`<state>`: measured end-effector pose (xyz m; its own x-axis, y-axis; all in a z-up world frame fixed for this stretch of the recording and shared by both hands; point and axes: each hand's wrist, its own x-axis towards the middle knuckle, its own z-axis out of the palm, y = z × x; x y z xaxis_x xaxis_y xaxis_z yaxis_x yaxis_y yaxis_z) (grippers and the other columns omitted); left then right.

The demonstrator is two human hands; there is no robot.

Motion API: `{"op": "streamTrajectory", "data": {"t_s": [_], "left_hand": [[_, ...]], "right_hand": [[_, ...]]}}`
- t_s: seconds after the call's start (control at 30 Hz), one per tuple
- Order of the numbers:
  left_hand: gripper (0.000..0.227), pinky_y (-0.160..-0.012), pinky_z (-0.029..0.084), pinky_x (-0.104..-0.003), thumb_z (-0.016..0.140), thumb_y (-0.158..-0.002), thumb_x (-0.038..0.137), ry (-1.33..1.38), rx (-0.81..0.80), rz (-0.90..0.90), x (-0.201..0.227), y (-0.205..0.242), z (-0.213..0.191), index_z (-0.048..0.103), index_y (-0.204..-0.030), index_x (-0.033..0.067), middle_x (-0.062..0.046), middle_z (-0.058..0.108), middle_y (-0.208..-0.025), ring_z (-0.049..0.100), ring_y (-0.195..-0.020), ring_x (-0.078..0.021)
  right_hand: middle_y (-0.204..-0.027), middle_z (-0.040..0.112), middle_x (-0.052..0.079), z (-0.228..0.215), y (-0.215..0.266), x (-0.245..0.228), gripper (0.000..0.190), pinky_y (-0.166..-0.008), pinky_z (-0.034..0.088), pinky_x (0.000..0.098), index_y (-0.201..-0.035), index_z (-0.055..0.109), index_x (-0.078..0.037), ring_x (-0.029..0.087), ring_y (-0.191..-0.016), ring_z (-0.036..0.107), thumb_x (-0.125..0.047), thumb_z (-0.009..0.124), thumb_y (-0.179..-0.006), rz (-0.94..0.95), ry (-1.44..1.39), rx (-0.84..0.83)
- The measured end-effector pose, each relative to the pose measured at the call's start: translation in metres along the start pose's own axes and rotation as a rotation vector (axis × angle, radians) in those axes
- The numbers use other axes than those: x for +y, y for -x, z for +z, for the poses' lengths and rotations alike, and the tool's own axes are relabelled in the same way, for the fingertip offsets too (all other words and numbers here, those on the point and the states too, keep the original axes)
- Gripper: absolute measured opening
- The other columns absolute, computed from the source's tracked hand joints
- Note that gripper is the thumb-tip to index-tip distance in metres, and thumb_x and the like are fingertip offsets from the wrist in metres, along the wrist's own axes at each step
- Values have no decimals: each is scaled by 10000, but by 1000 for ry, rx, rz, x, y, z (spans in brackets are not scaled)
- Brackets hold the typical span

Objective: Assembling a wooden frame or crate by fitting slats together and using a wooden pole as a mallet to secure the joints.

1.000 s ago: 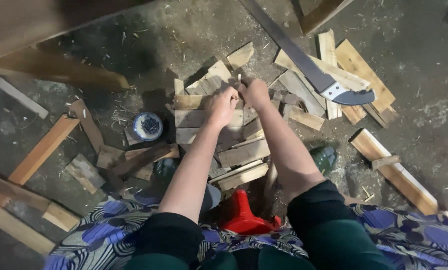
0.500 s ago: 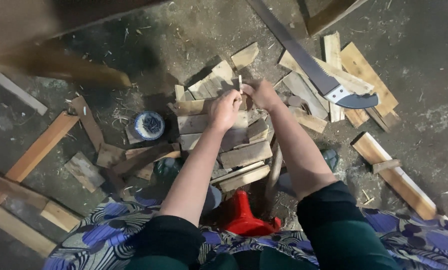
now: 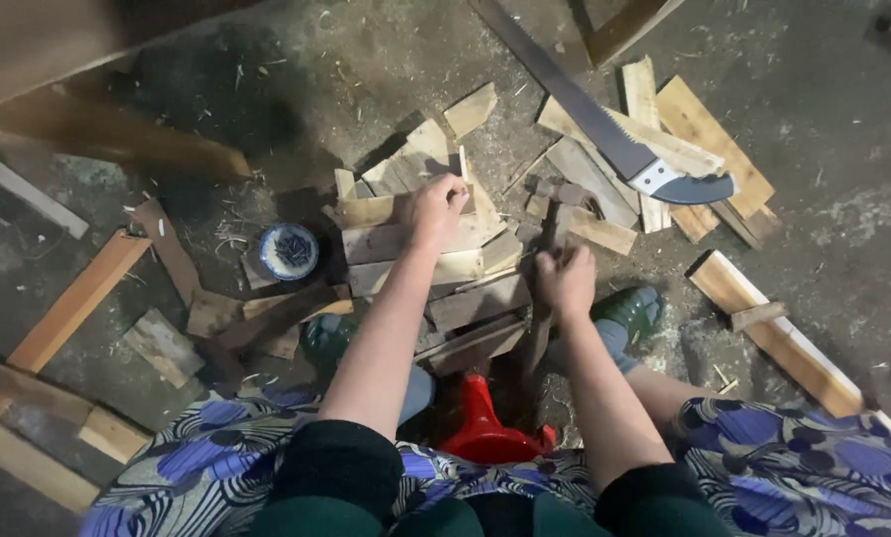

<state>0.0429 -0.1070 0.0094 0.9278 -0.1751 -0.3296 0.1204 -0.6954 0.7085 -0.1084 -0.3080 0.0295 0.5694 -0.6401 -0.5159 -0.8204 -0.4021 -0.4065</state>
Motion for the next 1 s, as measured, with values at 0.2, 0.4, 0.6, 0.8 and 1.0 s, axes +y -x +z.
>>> {"op": "streamTrajectory", "data": {"t_s": [0.2, 0.4, 0.6, 0.8, 1.0], "left_hand": [[115, -935, 571, -487, 549, -1015, 425, -208, -105, -61, 21, 17, -8, 626, -1044, 344, 88, 670, -1207, 700, -1089, -269], [146, -898, 604, -423, 528, -1010, 423, -236, 56, 16, 12, 22, 10, 636, -1083, 357, 150, 629, -1296, 721, -1069, -214], [165, -904, 608, -466, 505, -1011, 399, -213, 76, 63, 4, 23, 13, 629, -1103, 340, 139, 613, -1340, 713, -1095, -245], [214, -937, 605, -444, 484, -1023, 362, -154, 58, 9, -45, -10, 74, 656, -1142, 318, 165, 589, -1393, 696, -1160, -233], [184, -932, 605, -439, 490, -1012, 332, -152, 68, 71, -10, 12, 30, 636, -1121, 309, 147, 587, -1379, 709, -1117, -225]], "right_hand": [[-1290, 626, 234, 48, -25, 57, 577, -1040, 515, 575, -1349, 432, -73, 417, -1238, 625, -269, 745, -905, 64, -31, -94], [-1020, 600, 352, 6, 11, 35, 423, -797, 523, 569, -1197, 461, 46, 497, -998, 649, -30, 723, -873, -310, -377, 60], [-875, 689, 248, -37, 55, -27, 345, -737, 503, 561, -1020, 579, -88, 482, -943, 680, -295, 801, -856, -331, -76, 40], [-1027, 725, 235, -46, 79, -46, 421, -890, 527, 631, -1228, 513, -128, 497, -1034, 678, -308, 712, -904, -322, 187, -117], [-1023, 702, 262, -47, 95, -55, 441, -851, 538, 634, -1296, 440, -114, 515, -978, 690, -341, 659, -988, -347, 242, -26]]}}
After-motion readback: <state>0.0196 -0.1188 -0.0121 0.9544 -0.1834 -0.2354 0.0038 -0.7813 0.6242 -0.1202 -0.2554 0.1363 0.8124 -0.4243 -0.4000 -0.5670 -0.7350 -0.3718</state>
